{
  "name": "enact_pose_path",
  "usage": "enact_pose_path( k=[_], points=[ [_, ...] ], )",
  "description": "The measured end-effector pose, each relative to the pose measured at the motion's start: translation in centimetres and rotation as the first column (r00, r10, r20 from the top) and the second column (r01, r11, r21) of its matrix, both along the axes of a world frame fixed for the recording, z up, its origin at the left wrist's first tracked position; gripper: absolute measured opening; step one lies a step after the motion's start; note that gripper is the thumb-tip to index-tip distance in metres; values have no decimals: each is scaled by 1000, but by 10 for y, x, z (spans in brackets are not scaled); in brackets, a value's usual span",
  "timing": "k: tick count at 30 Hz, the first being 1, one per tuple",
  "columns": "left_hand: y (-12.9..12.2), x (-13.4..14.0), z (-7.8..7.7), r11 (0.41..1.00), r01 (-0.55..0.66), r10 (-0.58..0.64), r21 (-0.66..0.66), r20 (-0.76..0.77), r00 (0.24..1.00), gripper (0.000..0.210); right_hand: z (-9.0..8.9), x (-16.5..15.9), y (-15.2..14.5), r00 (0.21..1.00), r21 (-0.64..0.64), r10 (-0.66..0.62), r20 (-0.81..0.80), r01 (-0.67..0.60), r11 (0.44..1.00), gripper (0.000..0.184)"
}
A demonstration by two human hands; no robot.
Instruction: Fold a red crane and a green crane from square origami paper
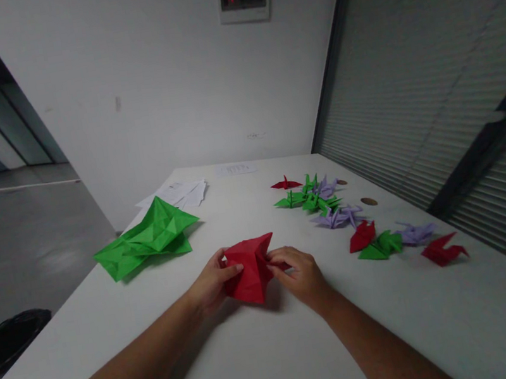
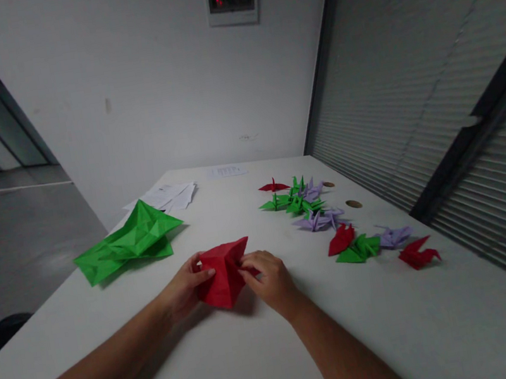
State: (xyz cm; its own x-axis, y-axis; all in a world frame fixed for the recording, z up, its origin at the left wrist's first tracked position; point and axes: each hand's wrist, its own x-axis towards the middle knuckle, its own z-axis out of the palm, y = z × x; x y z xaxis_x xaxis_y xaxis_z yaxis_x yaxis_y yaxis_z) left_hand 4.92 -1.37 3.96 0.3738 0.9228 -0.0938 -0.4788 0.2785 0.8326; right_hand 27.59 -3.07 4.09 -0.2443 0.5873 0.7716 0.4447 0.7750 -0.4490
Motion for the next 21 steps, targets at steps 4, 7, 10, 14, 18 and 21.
enact_pose_path(
  k=[4, 7, 10, 14, 18, 21],
  points=[
    [3, 0, -4, 993, -89, 94, 74, -58, 994, 98, 0, 0, 0, 999, 18, -43, 8, 42, 999, 7],
    [6, -2, -5, 986, -83, 94, 144, -67, 993, 78, 1, -1, -1, 999, -9, -38, -3, 38, 999, 8],
    [7, -3, -7, 982, -69, 89, 175, -105, 990, 49, 0, -1, -2, 1000, -35, -21, -18, 21, 999, 9],
    [6, -3, -8, 984, -18, 47, 179, -157, 986, 36, -1, -1, -3, 999, -79, 33, -42, -36, 996, 13],
    [8, -3, -10, 954, -11, 67, 301, -177, 982, 22, -2, -1, -3, 996, -84, 81, -30, -83, 993, 16],
    [11, -4, -13, 896, -62, 176, 440, -224, 959, 15, -2, -2, -3, 993, -51, 114, 2, -114, 992, 16]
  ],
)
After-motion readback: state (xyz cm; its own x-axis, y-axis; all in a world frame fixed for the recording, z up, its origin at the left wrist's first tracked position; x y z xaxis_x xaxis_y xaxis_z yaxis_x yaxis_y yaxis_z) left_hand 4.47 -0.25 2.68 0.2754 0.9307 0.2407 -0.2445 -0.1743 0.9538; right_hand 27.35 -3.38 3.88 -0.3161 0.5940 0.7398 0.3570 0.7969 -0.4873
